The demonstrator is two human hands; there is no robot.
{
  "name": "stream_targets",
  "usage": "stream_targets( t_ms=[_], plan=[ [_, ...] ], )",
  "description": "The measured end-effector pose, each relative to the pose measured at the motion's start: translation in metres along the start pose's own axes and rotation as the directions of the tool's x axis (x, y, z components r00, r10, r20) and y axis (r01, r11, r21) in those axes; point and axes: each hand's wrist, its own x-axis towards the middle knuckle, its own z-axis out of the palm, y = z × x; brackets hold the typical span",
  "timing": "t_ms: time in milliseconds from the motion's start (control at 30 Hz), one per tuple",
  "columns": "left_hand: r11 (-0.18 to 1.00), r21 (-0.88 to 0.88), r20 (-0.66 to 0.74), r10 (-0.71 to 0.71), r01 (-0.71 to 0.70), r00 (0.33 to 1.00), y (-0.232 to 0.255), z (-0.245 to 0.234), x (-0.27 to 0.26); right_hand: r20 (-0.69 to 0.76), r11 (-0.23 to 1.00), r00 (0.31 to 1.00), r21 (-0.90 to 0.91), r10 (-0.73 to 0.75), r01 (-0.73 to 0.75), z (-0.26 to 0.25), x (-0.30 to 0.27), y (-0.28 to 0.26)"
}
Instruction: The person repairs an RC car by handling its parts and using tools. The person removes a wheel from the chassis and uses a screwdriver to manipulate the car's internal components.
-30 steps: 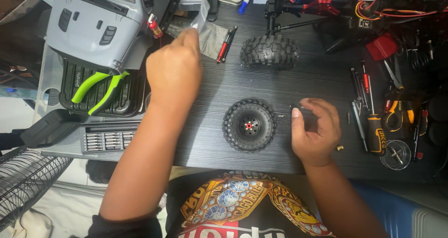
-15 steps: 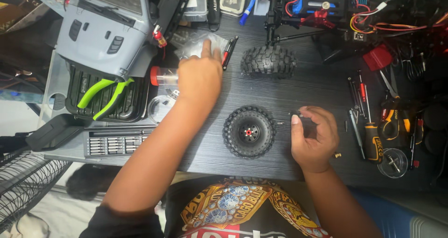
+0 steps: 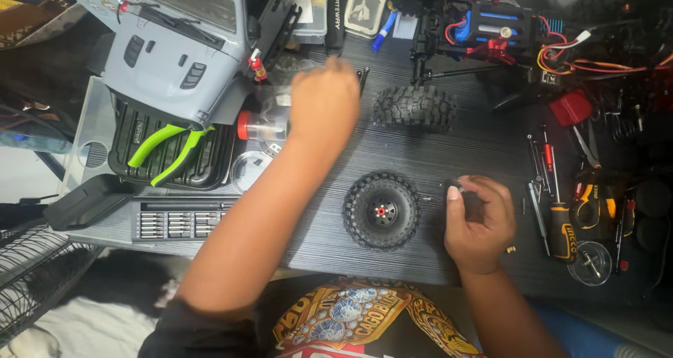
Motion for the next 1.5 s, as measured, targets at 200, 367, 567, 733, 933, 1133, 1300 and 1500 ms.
stream_targets(
  t_ms=[200,367,567,733,933,1133,1300,1500],
  plan=[
    [0.997,-0.025,0.061,0.070,-0.069,0.996,0.008,0.005,0.057,0.011,0.999,0.999,0.011,0.042,-0.042,-0.001,-0.002,-0.003],
    [0.999,-0.025,0.289,0.027,-0.021,0.957,0.014,0.017,0.079,0.002,0.998,0.998,-0.003,0.064,-0.064,0.001,-0.003,0.000],
    [0.996,-0.077,0.275,-0.031,0.054,0.961,0.019,0.042,0.081,-0.016,0.994,0.996,0.066,0.089,-0.088,0.002,-0.008,0.008],
    [0.996,-0.093,0.226,0.013,0.008,0.974,0.016,0.044,0.088,-0.021,0.994,0.995,0.053,0.099,-0.098,0.003,-0.006,0.007],
    [0.993,-0.058,0.164,0.115,-0.107,0.980,0.018,0.039,0.092,-0.010,0.994,0.995,0.043,0.098,-0.097,0.002,-0.002,0.007],
    [0.977,-0.010,0.209,0.211,-0.214,0.955,0.008,0.033,0.085,-0.015,0.988,0.994,0.114,0.109,-0.106,0.003,-0.002,0.007],
    [0.944,-0.294,0.094,0.182,-0.147,0.979,0.001,0.022,0.082,-0.011,0.988,0.994,0.111,0.113,-0.111,0.001,0.001,0.003],
    [0.968,-0.217,-0.098,0.106,-0.125,0.989,-0.005,0.025,0.098,-0.033,0.990,0.993,0.087,0.116,-0.113,-0.002,0.003,0.005]
  ],
)
